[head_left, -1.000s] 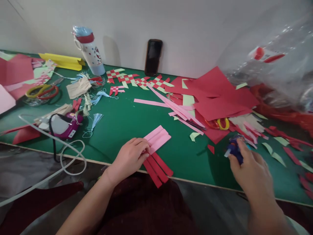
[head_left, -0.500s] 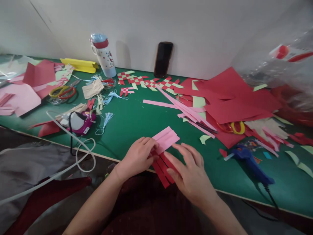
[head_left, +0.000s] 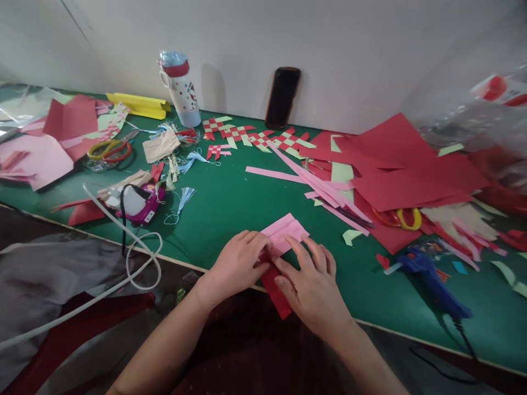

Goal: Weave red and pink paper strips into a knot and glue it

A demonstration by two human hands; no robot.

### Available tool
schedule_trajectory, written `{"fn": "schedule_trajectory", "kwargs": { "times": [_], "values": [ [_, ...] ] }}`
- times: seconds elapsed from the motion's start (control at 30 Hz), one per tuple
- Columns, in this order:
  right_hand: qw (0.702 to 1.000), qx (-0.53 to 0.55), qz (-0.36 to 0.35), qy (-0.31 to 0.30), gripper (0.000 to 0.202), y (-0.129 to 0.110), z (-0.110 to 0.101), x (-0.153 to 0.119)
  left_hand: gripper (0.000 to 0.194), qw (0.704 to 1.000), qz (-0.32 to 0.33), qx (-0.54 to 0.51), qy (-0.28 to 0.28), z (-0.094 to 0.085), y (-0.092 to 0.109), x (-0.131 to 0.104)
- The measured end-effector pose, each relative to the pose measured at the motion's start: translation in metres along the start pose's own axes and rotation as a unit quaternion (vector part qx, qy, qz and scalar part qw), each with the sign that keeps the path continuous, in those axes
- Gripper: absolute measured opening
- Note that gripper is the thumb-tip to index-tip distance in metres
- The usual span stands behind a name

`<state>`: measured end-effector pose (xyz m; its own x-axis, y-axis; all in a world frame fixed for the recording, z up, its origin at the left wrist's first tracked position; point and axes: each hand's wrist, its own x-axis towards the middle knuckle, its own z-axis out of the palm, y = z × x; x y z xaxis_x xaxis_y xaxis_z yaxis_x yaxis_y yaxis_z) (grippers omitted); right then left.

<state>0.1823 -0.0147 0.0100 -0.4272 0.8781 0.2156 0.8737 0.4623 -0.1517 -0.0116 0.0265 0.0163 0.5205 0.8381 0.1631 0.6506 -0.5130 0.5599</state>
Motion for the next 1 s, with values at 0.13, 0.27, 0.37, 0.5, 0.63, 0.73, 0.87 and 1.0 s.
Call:
{"fn": "schedule_trajectory", "kwargs": {
  "times": [0.13, 0.27, 0.37, 0.5, 0.63, 0.73, 0.87, 1.0],
  "values": [
    [1.0, 0.003, 0.015, 0.002, 0.037, 0.003, 0.002, -0.001, 0.021, 1.0, -0.012, 0.002, -0.011, 0.0, 0.001, 0.0],
    [1.0, 0.004, 0.009, -0.001, 0.037, 0.007, 0.004, -0.003, 0.021, 1.0, -0.011, 0.0, -0.012, -0.001, 0.001, 0.0],
    [1.0, 0.018, 0.004, 0.009, 0.04, 0.01, 0.004, -0.005, 0.018, 1.0, -0.01, -0.006, -0.017, -0.002, 0.001, 0.0],
    [0.999, 0.032, 0.003, 0.005, 0.039, 0.01, 0.002, -0.005, 0.017, 0.999, 0.0, -0.035, -0.024, -0.004, -0.001, 0.0],
    [0.999, 0.035, 0.003, -0.015, 0.04, 0.009, 0.0, -0.003, 0.02, 0.999, 0.015, -0.034, -0.027, -0.003, -0.004, -0.002],
    [0.999, 0.035, 0.008, -0.016, 0.039, 0.007, 0.002, -0.003, 0.019, 0.999, 0.015, -0.019, -0.028, -0.001, -0.004, -0.002],
    [0.999, 0.03, 0.014, -0.006, 0.037, 0.008, 0.006, -0.003, 0.018, 0.999, 0.018, -0.014, -0.029, 0.0, -0.004, -0.002],
    [0.997, 0.07, -0.006, 0.025, 0.037, 0.015, 0.006, -0.002, 0.019, 0.999, 0.038, -0.025, -0.015, 0.0, -0.006, -0.004]
  ]
}}
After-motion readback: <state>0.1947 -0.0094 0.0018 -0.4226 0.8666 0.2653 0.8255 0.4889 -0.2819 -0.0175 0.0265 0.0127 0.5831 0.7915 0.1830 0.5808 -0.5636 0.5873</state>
